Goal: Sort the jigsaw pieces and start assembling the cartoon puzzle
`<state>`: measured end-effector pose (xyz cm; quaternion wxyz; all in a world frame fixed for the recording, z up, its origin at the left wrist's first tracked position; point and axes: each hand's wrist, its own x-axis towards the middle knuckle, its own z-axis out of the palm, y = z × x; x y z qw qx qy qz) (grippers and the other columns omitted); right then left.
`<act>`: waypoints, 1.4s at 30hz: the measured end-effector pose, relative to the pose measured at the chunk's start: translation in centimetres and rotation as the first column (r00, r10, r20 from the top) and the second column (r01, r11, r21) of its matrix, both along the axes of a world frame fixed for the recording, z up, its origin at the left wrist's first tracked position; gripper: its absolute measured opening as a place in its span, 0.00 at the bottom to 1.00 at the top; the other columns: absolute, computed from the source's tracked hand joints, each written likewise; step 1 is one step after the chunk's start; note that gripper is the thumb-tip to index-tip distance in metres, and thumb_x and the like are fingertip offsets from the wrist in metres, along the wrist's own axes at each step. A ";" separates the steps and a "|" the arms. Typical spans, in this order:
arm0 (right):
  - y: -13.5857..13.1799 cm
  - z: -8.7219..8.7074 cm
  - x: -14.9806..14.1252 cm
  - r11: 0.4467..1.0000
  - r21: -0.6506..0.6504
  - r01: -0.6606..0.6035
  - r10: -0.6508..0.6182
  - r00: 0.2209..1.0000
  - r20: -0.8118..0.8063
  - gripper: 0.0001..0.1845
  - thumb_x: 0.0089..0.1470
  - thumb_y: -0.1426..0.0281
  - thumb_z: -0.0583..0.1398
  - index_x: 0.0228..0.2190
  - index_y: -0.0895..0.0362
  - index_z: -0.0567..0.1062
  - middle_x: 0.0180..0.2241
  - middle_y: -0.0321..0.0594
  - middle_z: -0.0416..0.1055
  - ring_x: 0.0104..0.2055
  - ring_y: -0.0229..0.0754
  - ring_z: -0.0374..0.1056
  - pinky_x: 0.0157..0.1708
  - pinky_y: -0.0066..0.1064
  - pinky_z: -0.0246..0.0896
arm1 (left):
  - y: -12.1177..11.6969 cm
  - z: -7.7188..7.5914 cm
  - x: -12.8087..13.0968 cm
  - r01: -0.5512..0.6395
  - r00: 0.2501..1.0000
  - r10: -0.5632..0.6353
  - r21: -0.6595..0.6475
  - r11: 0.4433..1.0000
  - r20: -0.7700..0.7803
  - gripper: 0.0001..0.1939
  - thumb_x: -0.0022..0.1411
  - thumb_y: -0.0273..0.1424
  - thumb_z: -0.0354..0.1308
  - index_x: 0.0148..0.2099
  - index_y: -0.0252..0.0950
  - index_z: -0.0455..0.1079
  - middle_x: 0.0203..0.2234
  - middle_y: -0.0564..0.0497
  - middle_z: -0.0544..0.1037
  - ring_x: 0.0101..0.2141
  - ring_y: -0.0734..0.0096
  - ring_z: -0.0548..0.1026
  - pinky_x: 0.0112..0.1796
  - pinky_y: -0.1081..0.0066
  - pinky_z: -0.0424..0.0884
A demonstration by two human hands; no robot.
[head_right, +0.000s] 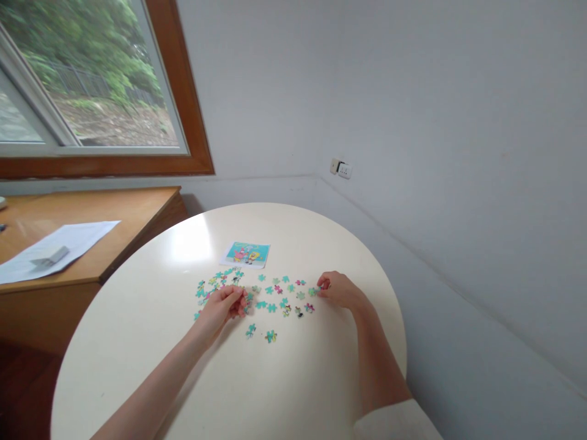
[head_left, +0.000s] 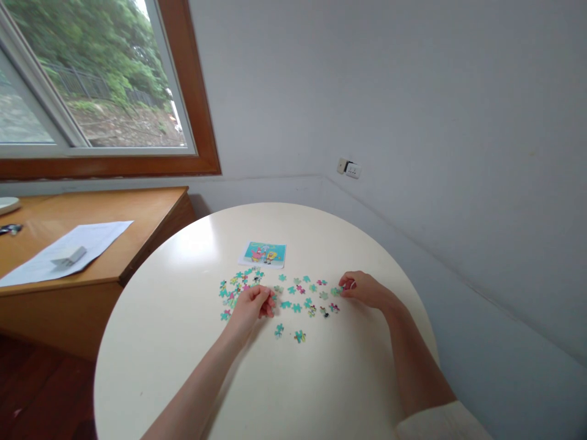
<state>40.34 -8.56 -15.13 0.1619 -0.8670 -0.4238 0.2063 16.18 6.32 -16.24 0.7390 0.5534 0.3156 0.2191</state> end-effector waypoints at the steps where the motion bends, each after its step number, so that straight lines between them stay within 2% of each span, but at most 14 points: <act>1: 0.0 -0.1 0.1 1.000 0.010 0.000 0.000 1.000 -0.007 0.08 0.43 0.74 0.61 0.31 0.60 0.74 0.30 0.42 0.72 0.31 0.39 0.67 0.31 0.26 0.59 | 0.0 0.0 0.0 0.000 1.000 0.000 0.000 1.000 0.002 0.17 0.45 0.43 0.61 0.26 0.32 0.65 0.16 0.55 0.70 0.16 0.80 0.66 0.19 0.78 0.54; 7: -0.2 -0.6 0.5 0.996 0.045 -0.075 0.076 0.997 -0.012 0.07 0.39 0.75 0.61 0.27 0.58 0.73 0.25 0.37 0.70 0.28 0.38 0.64 0.27 0.26 0.56 | 0.1 -0.2 0.0 0.003 1.000 -0.003 0.005 1.000 -0.012 0.17 0.45 0.42 0.60 0.26 0.32 0.64 0.16 0.56 0.69 0.16 0.81 0.66 0.20 0.78 0.54; 10: -0.4 -0.8 0.7 0.992 0.090 -0.089 0.098 0.991 -0.096 0.05 0.38 0.76 0.60 0.24 0.58 0.71 0.22 0.35 0.67 0.25 0.36 0.62 0.25 0.25 0.55 | 0.1 -0.2 0.0 0.007 1.000 -0.007 0.007 1.000 -0.013 0.16 0.45 0.42 0.60 0.26 0.33 0.65 0.17 0.55 0.70 0.16 0.80 0.66 0.20 0.77 0.55; 14: -0.7 -1.1 1.2 0.984 0.171 -0.044 0.086 0.964 -0.250 0.04 0.37 0.73 0.60 0.21 0.58 0.69 0.19 0.33 0.66 0.23 0.35 0.61 0.23 0.26 0.54 | 0.1 -0.1 0.0 0.003 1.000 -0.003 0.005 1.000 -0.016 0.16 0.45 0.41 0.60 0.26 0.33 0.65 0.17 0.55 0.70 0.16 0.80 0.66 0.20 0.77 0.55; 17: -0.6 -1.3 1.6 0.964 0.265 -0.019 0.110 0.935 -0.336 0.06 0.37 0.68 0.61 0.21 0.58 0.70 0.20 0.35 0.68 0.24 0.36 0.63 0.25 0.27 0.56 | 0.0 -0.1 0.0 0.001 1.000 -0.001 0.002 1.000 -0.009 0.16 0.46 0.41 0.60 0.26 0.32 0.65 0.16 0.55 0.70 0.16 0.80 0.66 0.19 0.78 0.55; 19: -0.3 -1.7 1.8 0.935 0.351 0.042 0.083 0.939 -0.333 0.07 0.38 0.67 0.61 0.23 0.58 0.71 0.22 0.37 0.70 0.26 0.38 0.65 0.28 0.28 0.59 | 0.0 0.0 0.0 0.000 1.000 0.000 0.000 1.000 -0.003 0.16 0.45 0.41 0.60 0.26 0.32 0.65 0.16 0.55 0.70 0.16 0.80 0.66 0.19 0.78 0.54; 21: 0.3 -2.2 1.9 0.903 0.408 0.132 -0.006 0.955 -0.297 0.07 0.39 0.67 0.61 0.24 0.58 0.71 0.24 0.38 0.72 0.28 0.39 0.67 0.31 0.29 0.60 | 0.0 0.0 0.0 -0.001 1.000 0.001 0.003 1.000 -0.001 0.16 0.45 0.41 0.60 0.26 0.32 0.65 0.16 0.55 0.70 0.16 0.80 0.66 0.19 0.78 0.54; 24: 1.1 -3.1 2.0 0.897 0.374 0.236 -0.161 0.962 -0.220 0.05 0.40 0.70 0.60 0.24 0.58 0.72 0.25 0.39 0.73 0.30 0.39 0.69 0.32 0.28 0.61 | -0.1 0.1 0.0 0.003 1.000 -0.003 0.015 1.000 -0.001 0.16 0.45 0.41 0.60 0.25 0.32 0.64 0.16 0.55 0.69 0.16 0.80 0.66 0.19 0.78 0.55; 26: 1.3 -3.7 2.1 0.908 0.329 0.258 -0.206 0.961 -0.185 0.03 0.40 0.72 0.61 0.23 0.58 0.72 0.24 0.39 0.73 0.28 0.39 0.68 0.30 0.28 0.60 | -0.1 0.1 -0.1 0.008 1.000 -0.008 0.023 1.000 0.002 0.16 0.45 0.41 0.60 0.25 0.33 0.64 0.16 0.55 0.69 0.16 0.80 0.65 0.19 0.78 0.54; 33: 1.2 -3.9 2.1 0.927 0.270 0.261 -0.233 0.964 -0.130 0.05 0.40 0.71 0.63 0.24 0.58 0.72 0.21 0.34 0.69 0.24 0.36 0.65 0.24 0.26 0.55 | -0.1 0.1 -0.1 0.007 1.000 -0.007 0.034 0.999 -0.001 0.16 0.45 0.41 0.60 0.24 0.33 0.64 0.15 0.55 0.68 0.16 0.80 0.65 0.19 0.79 0.53; 42: 1.0 -3.8 2.2 0.922 0.246 0.300 -0.297 0.954 -0.053 0.10 0.36 0.70 0.66 0.25 0.57 0.71 0.21 0.33 0.66 0.24 0.35 0.62 0.24 0.26 0.52 | -0.2 0.3 -0.1 0.007 1.000 -0.007 0.018 1.000 0.003 0.15 0.44 0.40 0.60 0.25 0.32 0.65 0.16 0.55 0.69 0.16 0.80 0.65 0.19 0.79 0.53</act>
